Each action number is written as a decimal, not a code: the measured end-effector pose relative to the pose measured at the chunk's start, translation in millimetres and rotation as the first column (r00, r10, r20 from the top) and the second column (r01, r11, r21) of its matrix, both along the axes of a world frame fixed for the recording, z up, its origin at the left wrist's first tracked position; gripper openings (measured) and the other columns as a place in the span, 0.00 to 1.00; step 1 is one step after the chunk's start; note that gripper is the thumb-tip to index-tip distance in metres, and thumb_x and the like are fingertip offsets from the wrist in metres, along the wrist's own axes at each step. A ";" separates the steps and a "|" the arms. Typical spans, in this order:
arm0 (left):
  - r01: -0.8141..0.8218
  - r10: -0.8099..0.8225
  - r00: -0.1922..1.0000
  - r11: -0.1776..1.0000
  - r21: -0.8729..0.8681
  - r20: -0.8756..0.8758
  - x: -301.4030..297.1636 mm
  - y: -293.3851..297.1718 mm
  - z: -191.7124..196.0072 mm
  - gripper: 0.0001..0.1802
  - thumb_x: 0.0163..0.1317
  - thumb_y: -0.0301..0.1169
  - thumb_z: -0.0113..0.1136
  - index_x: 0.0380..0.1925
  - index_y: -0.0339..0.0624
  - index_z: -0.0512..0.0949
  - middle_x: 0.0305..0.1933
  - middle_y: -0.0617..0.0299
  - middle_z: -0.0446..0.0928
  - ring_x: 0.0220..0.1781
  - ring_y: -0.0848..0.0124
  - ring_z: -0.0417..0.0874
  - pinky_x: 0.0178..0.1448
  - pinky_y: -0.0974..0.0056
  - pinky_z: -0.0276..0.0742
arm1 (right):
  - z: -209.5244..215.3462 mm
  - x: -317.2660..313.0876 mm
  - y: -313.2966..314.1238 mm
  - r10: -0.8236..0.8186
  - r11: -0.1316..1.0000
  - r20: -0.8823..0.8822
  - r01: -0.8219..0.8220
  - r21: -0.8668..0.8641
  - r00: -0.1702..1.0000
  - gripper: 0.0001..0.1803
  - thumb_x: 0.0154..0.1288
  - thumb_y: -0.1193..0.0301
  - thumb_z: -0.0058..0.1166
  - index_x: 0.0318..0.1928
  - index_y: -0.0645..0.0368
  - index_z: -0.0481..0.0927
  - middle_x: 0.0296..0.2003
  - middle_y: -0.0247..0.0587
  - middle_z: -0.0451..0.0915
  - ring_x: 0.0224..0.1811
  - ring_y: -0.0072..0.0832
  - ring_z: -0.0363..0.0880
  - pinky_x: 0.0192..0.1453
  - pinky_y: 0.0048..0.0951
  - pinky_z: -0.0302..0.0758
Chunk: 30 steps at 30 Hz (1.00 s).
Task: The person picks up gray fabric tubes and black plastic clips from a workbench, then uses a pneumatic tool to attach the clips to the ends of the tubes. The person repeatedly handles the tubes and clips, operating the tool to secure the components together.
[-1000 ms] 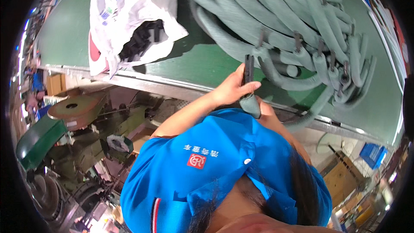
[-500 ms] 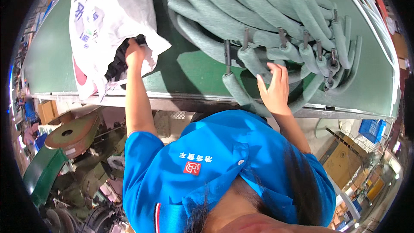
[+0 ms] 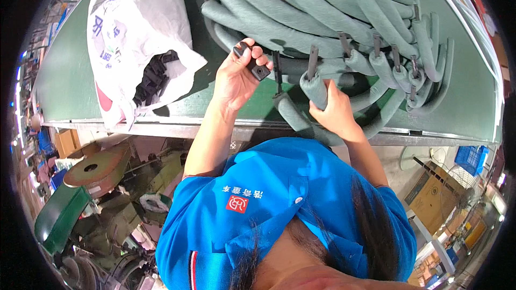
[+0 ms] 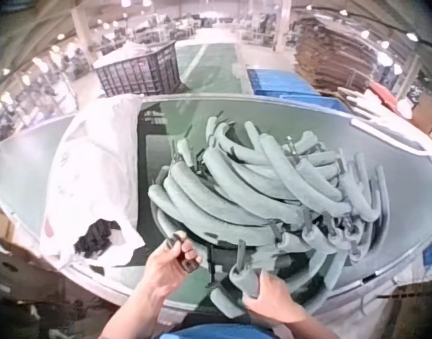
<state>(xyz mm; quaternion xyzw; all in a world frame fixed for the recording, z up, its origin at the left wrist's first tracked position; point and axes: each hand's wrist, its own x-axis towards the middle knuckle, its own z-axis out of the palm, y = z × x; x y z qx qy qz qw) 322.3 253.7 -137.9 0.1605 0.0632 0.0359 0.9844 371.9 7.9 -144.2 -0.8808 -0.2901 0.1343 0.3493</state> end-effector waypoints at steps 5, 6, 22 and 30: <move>0.051 -0.065 0.995 0.982 -0.182 -0.069 23.4 -17.0 4.5 0.22 0.63 0.24 0.49 0.58 0.35 0.65 0.43 0.59 0.70 0.47 0.64 0.72 0.59 0.55 0.70 | 0.1 -7.1 -16.7 0.026 0.995 -0.006 -0.025 0.095 1.000 0.25 0.48 0.71 0.63 0.46 0.64 0.69 0.35 0.56 0.78 0.37 0.52 0.79 0.40 0.42 0.75; 0.031 -0.048 0.995 0.982 -0.186 -0.089 26.2 -19.4 3.7 0.22 0.63 0.24 0.49 0.58 0.35 0.65 0.43 0.58 0.70 0.47 0.64 0.72 0.59 0.55 0.69 | 0.5 -6.9 -17.6 0.041 0.995 0.005 -0.042 0.093 0.999 0.25 0.48 0.70 0.63 0.46 0.64 0.69 0.34 0.55 0.78 0.37 0.52 0.79 0.39 0.42 0.75; 0.159 -0.158 0.987 0.987 0.023 -0.035 66.6 -40.5 11.8 0.18 0.63 0.24 0.56 0.53 0.40 0.69 0.45 0.58 0.71 0.48 0.63 0.75 0.56 0.56 0.75 | -3.0 -1.2 -30.1 0.186 0.981 -0.020 -0.185 0.066 0.982 0.23 0.49 0.61 0.65 0.42 0.61 0.72 0.26 0.50 0.79 0.28 0.46 0.80 0.31 0.40 0.75; 0.165 -0.166 0.986 0.986 0.018 0.023 67.8 -56.7 18.4 0.12 0.69 0.40 0.50 0.44 0.45 0.70 0.32 0.66 0.67 0.35 0.72 0.69 0.46 0.61 0.72 | 2.0 4.6 -29.7 0.208 0.975 -0.071 -0.201 0.099 0.976 0.23 0.49 0.62 0.64 0.42 0.61 0.73 0.25 0.51 0.79 0.28 0.47 0.80 0.31 0.40 0.75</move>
